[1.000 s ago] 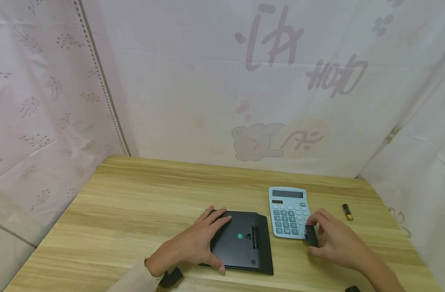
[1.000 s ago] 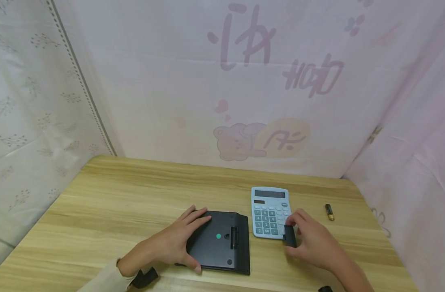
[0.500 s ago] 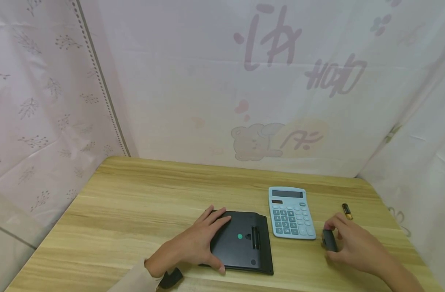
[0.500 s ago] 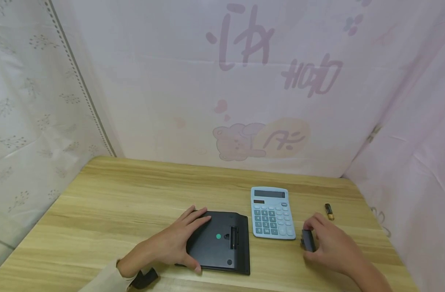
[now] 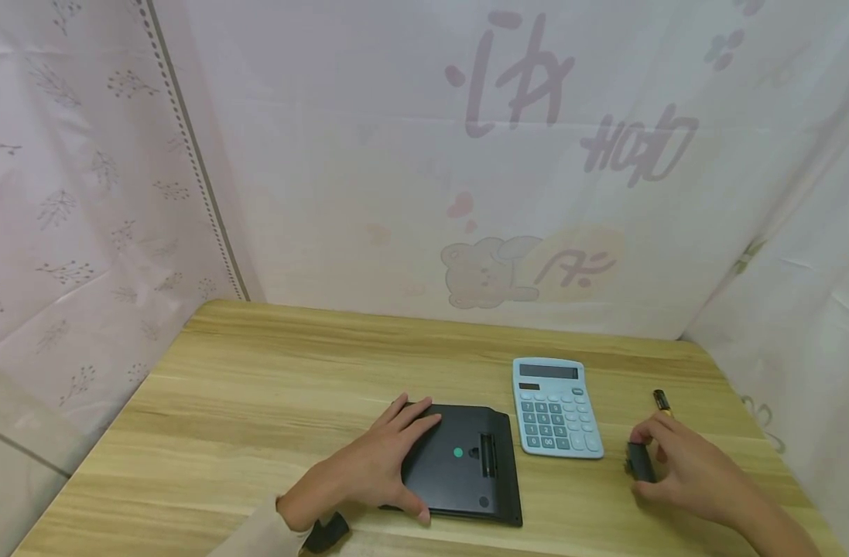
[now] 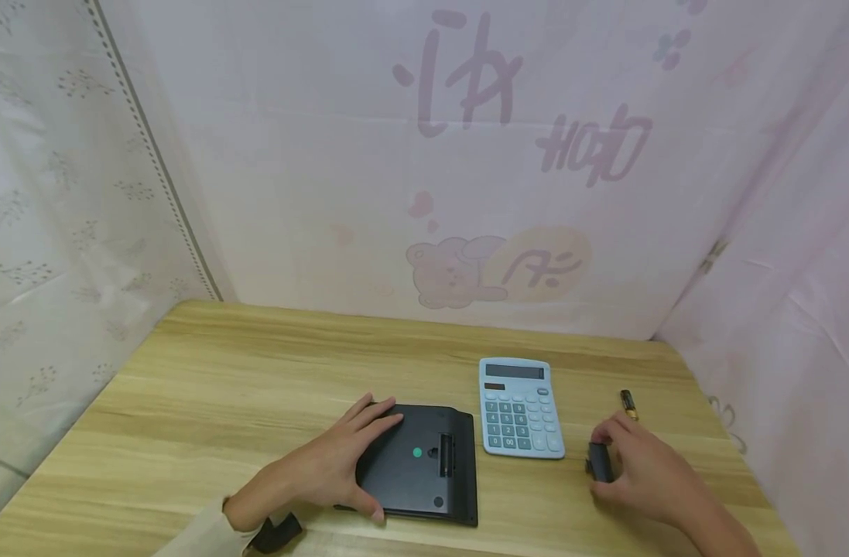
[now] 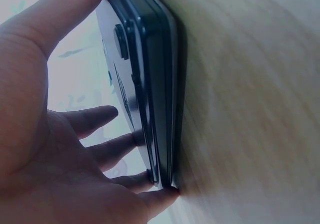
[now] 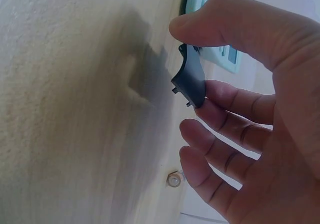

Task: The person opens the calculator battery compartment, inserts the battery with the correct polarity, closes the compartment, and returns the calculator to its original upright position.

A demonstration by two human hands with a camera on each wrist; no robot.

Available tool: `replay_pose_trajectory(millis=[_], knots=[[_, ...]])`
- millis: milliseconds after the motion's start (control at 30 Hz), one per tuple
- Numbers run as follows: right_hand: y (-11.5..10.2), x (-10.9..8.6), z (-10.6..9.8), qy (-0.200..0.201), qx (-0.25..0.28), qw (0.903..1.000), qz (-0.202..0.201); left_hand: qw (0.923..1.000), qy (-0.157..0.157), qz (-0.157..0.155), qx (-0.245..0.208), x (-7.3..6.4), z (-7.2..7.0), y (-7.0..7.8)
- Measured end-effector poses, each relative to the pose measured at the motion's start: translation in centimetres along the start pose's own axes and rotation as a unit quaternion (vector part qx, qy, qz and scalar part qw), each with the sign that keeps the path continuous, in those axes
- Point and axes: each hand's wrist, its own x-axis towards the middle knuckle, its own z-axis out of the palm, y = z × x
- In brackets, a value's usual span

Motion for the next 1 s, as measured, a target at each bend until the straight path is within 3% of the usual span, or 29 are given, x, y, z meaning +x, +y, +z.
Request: replay_pose_trajectory(millis=[333, 767, 1000], knots=[[0.6, 0.0, 0.6, -0.006, 0.007, 1.0, 0.003, 1.0, 0.0, 0.0, -0.003, 0.0, -0.1, 0.1], [0.8, -0.4, 1.6, 0.05, 0.014, 0.9983, -0.027, 1.0, 0.001, -0.002, -0.003, -0.1, -0.1, 0.1], [0.8, -0.6, 1.8, 0.056, 0.006, 0.9981, -0.025, 1.0, 0.002, -0.003, -0.004, 0.0, -0.1, 0.2]])
